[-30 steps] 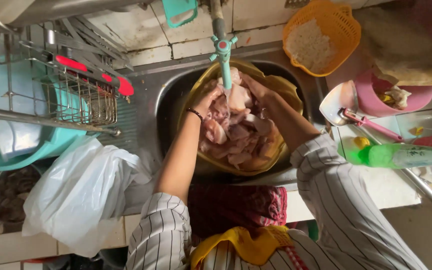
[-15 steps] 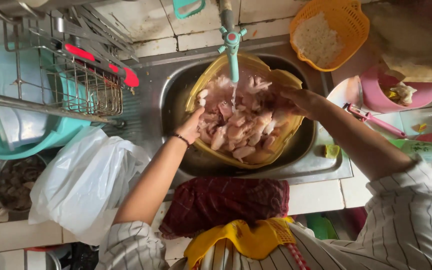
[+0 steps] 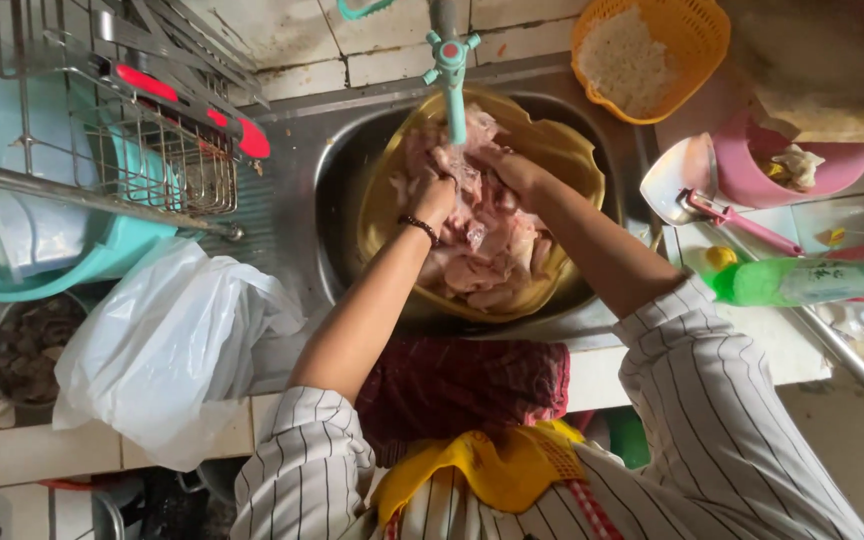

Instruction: Washing raw chicken pieces in a bowl under a faucet and then placing them into a plastic bag.

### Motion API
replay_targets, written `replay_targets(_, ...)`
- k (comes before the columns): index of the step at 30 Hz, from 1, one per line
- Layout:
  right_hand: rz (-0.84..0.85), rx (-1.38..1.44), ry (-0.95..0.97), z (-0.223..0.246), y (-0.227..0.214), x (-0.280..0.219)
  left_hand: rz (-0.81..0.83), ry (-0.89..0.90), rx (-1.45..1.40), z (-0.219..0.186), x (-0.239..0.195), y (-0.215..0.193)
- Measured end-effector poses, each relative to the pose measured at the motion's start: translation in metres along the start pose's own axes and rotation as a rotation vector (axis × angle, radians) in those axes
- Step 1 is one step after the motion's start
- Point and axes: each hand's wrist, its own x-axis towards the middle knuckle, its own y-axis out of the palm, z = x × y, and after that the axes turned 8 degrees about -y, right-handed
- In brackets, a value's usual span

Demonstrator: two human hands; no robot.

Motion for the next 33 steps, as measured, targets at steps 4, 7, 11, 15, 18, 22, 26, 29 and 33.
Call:
replay_targets(4,-0.073,-0.048,0.127,0.051,0.013,-0.043,0.106,0.101,-0.130,-0.043,-0.124,-0.060)
replay_targets(7,-0.237,-0.075,0.287,0.008,-0.029,-0.067,0.191,-0.062,-0.514,0.004,-0.126,-0.092)
replay_targets(11,-0.480,0.138,0.420,-0.034,-0.019,-0.111,0.264,-0.480,-0.821,-0.004,-0.138,-0.096)
replay_targets(15,-0.449,0.341,0.459,-0.116,-0.015,-0.058,0.137,-0.547,-0.664,-0.005,-0.092,-0.037)
replay_targets(18,-0.523,0.305,0.357,-0.136,-0.026,-0.036,0.202,-0.531,-0.696,-0.023,-0.093,-0.026)
replay_targets(22,-0.443,0.319,0.484,-0.047,0.010,-0.053,0.365,-0.510,-0.709,-0.043,-0.099,-0.021)
replay_targets(26,-0.472,0.312,0.325,-0.009,0.023,-0.029,-0.184,-0.044,-0.872,-0.054,-0.089,-0.040)
replay_targets(29,-0.300,0.308,0.064,-0.007,0.008,0.002,-0.098,0.072,-0.437,-0.028,-0.077,-0.028)
replay_targets(33,-0.076,0.248,0.140,0.059,0.019,-0.040,-0.018,0.128,-0.380,-0.059,-0.123,-0.040)
